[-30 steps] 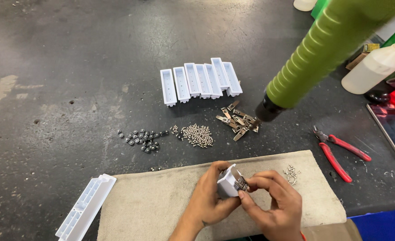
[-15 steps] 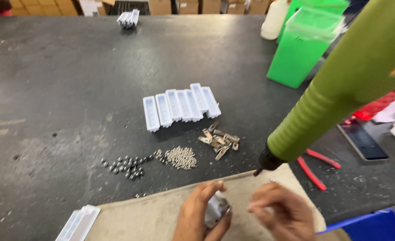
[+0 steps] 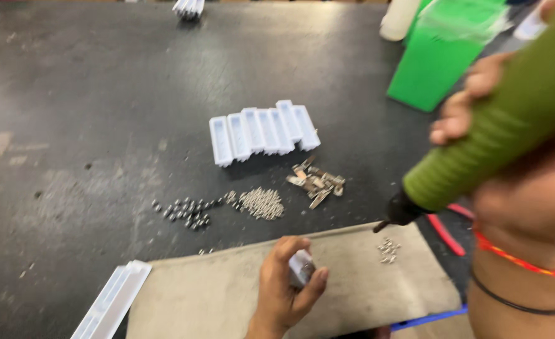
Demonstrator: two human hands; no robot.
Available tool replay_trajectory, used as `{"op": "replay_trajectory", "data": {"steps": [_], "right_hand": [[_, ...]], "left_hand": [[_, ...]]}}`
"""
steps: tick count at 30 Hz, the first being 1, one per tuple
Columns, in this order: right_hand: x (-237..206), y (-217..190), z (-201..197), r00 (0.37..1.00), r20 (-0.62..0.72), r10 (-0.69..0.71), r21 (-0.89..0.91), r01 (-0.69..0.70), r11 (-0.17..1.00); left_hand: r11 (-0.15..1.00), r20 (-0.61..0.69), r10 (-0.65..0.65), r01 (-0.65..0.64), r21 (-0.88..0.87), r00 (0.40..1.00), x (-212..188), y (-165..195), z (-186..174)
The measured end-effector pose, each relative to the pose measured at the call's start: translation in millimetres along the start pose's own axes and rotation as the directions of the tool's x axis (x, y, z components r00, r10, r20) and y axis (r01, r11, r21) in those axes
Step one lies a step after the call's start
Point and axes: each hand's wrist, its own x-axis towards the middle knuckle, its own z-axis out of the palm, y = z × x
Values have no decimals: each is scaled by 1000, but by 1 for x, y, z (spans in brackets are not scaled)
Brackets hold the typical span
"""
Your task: The person assembles a small white plastic electrical component by inserting metal brackets and screws. They use a green power drill to drive screws and red pliers to adjust the metal parts. The person repeats this process for multiple units, placing finished assemblies aside.
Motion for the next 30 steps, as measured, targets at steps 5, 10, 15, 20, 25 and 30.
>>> {"op": "replay_trajectory", "data": {"steps": [5,10,15,20,25,30], "right_hand": [[-24,27,-8,998,-16,63,72,-62,995],[-63,35,-12,998,-11,66,135,-64,989],[-72,47,-28,998,-31,55,244,-46,969],[-79,50,-41,998,-33,45,290,-34,956],[-82,50,-44,999,-30,41,296,-30,955],[-69,49,-32,999,-37,39,311,-26,950]], "left_hand": [[1000,6,17,-17,-1,1000,-4,-5,-8],[996,-37,82,-81,31,996,-11,-10,-8],[992,-5,88,-87,88,996,-16,-20,-7],[973,15,107,-108,202,994,-13,-30,0],[978,-4,141,-139,156,990,-12,-31,2],[972,0,183,-181,152,983,-11,-30,1]]}}
